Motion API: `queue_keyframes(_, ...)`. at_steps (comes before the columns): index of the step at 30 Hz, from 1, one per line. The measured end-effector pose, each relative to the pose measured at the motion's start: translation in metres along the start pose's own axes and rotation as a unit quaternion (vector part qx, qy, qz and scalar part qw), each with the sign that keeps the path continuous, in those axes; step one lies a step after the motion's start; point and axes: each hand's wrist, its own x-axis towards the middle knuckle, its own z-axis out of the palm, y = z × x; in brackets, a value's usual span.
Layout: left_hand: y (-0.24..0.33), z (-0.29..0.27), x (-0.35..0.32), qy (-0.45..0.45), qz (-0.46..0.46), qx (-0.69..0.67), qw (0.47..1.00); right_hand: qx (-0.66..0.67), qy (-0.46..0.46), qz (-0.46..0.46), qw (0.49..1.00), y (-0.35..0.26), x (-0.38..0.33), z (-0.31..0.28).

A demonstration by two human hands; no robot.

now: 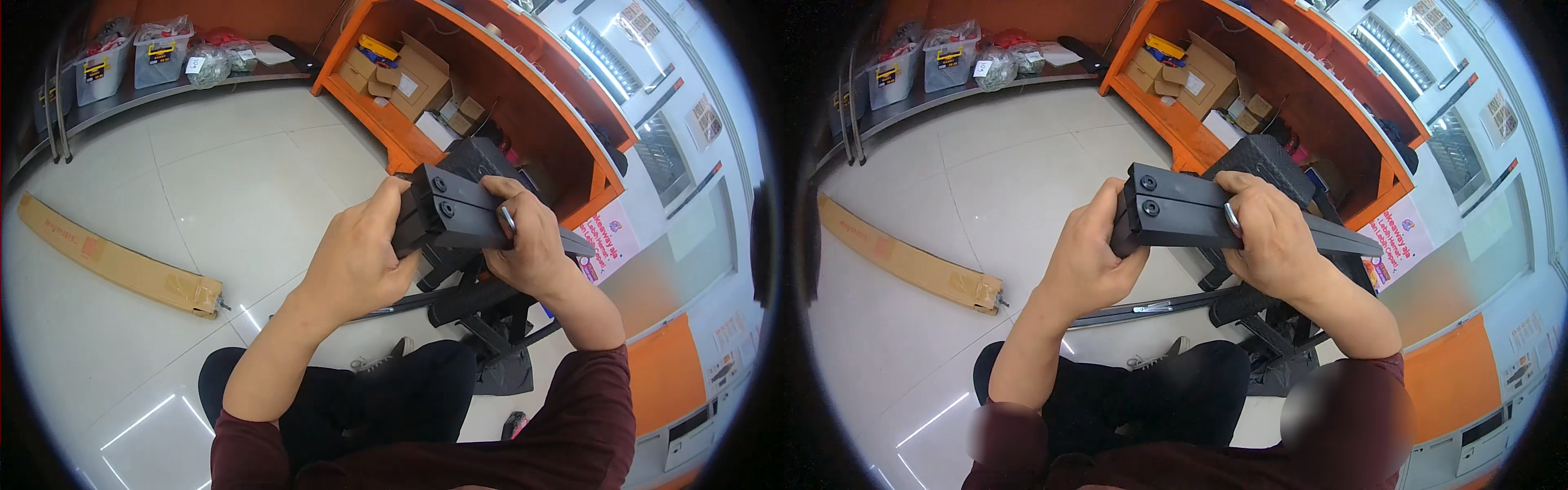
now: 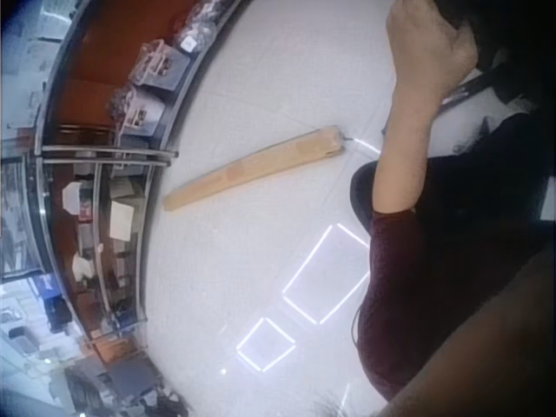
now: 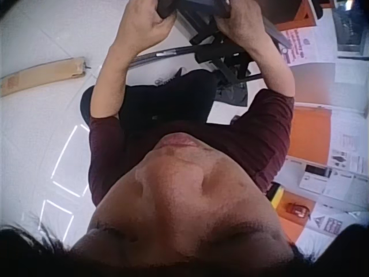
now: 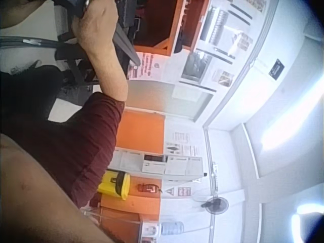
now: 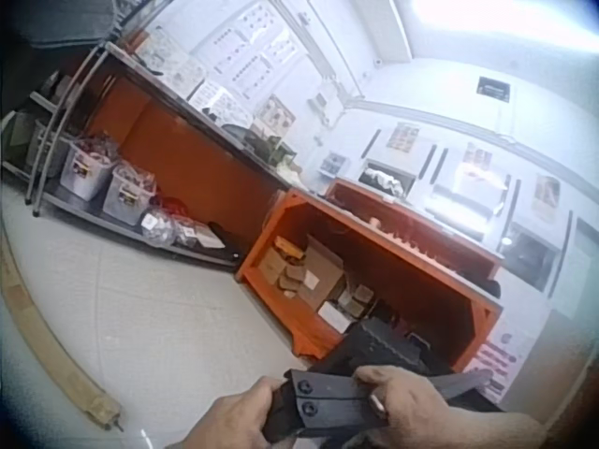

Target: The person assembles a black frame by inserting and tightening screws with an Allen key, joining multiple metal segments while seated on the floor.

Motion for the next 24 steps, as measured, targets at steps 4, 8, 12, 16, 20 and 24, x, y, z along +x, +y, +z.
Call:
queue_keyframes(4, -0.001, 0.0, 0.0, -0.009, 0.013, -0.023, 1.0, 0.009, 0.006, -0.025, 1.0, 0.003, 0.002, -0.002)
queue_keyframes(8, -0.001, 0.001, -0.001, -0.005, 0.005, -0.011, 1.0, 0.01, 0.009, -0.027, 1.0, 0.005, 0.003, -0.001)
queue_keyframes(12, 0.001, 0.007, 0.0, 0.029, 0.007, -0.061, 0.998, -0.006, 0.013, -0.02, 1.0, 0.003, 0.006, 0.0)
queue_keyframes(16, 0.0, 0.004, 0.0, 0.043, 0.045, -0.109, 0.992, 0.073, 0.003, -0.008, 0.997, 0.005, 0.011, -0.004)
queue_keyframes(20, 0.002, 0.004, 0.0, 0.049, 0.042, -0.062, 0.996, 0.191, 0.022, 0.003, 0.981, 0.011, 0.015, -0.015)
queue_keyframes(24, 0.005, 0.007, -0.002, 0.056, 0.007, -0.058, 0.997, 0.12, -0.006, -0.024, 0.993, 0.001, 0.043, -0.031)
